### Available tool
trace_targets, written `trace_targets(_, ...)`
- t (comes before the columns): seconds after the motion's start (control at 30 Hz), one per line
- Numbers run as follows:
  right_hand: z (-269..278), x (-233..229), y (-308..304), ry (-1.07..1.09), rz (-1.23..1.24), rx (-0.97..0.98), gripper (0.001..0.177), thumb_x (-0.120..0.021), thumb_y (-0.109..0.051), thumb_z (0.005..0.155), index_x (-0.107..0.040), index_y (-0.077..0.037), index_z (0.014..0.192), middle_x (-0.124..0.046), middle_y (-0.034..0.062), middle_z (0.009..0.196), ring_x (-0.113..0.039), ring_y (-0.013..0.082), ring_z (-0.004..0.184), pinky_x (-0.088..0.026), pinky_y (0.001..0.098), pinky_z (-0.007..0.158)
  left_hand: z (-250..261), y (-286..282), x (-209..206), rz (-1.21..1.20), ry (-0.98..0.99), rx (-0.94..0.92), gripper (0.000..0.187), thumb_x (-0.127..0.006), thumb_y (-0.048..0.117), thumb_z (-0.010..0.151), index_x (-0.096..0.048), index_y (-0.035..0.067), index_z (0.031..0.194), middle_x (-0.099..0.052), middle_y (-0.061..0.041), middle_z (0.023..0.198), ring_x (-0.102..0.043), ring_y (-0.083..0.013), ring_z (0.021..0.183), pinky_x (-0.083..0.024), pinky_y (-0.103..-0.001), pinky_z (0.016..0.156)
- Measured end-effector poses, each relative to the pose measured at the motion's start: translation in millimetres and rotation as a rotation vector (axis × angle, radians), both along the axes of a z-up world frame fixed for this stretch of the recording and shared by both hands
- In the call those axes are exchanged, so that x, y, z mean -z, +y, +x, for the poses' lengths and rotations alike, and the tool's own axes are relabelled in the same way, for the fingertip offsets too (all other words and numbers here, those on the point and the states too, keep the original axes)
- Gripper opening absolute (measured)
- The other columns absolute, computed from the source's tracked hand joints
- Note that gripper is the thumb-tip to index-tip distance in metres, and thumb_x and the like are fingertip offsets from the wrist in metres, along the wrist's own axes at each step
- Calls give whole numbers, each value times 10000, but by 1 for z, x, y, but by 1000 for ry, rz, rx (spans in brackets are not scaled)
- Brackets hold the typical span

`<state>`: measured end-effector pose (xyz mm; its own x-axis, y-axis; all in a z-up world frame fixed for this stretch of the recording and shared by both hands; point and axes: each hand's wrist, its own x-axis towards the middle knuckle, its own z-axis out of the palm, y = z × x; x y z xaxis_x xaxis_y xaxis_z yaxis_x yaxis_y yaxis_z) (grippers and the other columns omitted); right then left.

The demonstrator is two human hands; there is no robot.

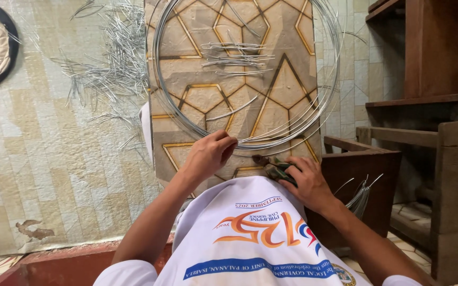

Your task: Cutting segments of wire from a large coil using pliers

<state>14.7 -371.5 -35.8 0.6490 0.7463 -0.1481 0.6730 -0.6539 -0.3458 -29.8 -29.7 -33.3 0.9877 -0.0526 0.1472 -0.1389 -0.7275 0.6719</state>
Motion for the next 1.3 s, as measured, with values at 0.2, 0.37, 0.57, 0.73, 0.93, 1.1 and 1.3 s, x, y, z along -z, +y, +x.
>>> trace_targets(0.2, 21, -22, 35, -373, 416, 33, 246, -765, -383, 924, -721, -154, 1004, -691, 37, 1187, -649, 315, 1141, -468, 471, 996, 0, 0, -12, -41, 26, 19, 54, -683, 224, 912, -698, 214, 963, -611, -26, 815, -690, -289, 691, -558, -385, 560)
trace_targets(0.37, 45, -45, 91, -584, 504, -50, 210, -757, -279, 938, -737, -166, 1114, -709, 65, 1217, -639, 318, 1229, -322, 555, 1170, 2, -1, -41, -109, 41, 31, 60, -700, 216, 898, -710, 184, 947, -609, -31, 782, -702, -280, 671, -555, -391, 548)
trace_targets(0.57, 57, -50, 115, -602, 585, -148, 121, -757, -198, 913, -746, -154, 1025, -705, 35, 988, -708, 236, 982, -263, 607, 1209, 0, -1, -51, -192, 41, 13, 59, -718, 214, 889, -720, 166, 923, -573, -21, 729, -685, -285, 636, -550, -376, 552)
trace_targets(0.73, 59, -47, 116, -625, 635, -162, 135, -802, -172, 863, -758, -145, 987, -677, 21, 912, -686, 202, 847, -354, 618, 1126, 0, 1, -56, -266, 58, 4, 67, -721, 214, 897, -732, 154, 924, -571, -38, 716, -677, -307, 630, -541, -389, 551)
trace_targets(0.93, 57, -49, 123, -606, 791, -104, 108, -793, -169, 892, -781, -114, 984, -689, 36, 872, -651, 185, 743, -394, 575, 1033, -6, -10, -40, -634, 121, -20, 87, -759, 140, 897, -744, 76, 954, -613, -102, 731, -682, -238, 638, -536, -305, 545)
trace_targets(1.1, 44, -33, 126, -413, 898, 10, 109, -791, -109, 879, -771, -68, 977, -669, 38, 821, -651, 197, 679, -499, 454, 871, -26, -63, 15, -1251, 360, -87, 114, -717, 81, 978, -700, -19, 1030, -703, -105, 776, -719, -158, 731, -608, -287, 668)
trace_targets(1.3, 54, -51, 122, -370, 785, -100, 88, -731, -100, 932, -765, -127, 1008, -675, 27, 859, -656, 232, 725, -508, 407, 779, -16, -19, -31, -708, 238, -14, 166, -751, 134, 926, -705, 41, 1055, -689, -157, 846, -733, -313, 751, -585, -393, 613)
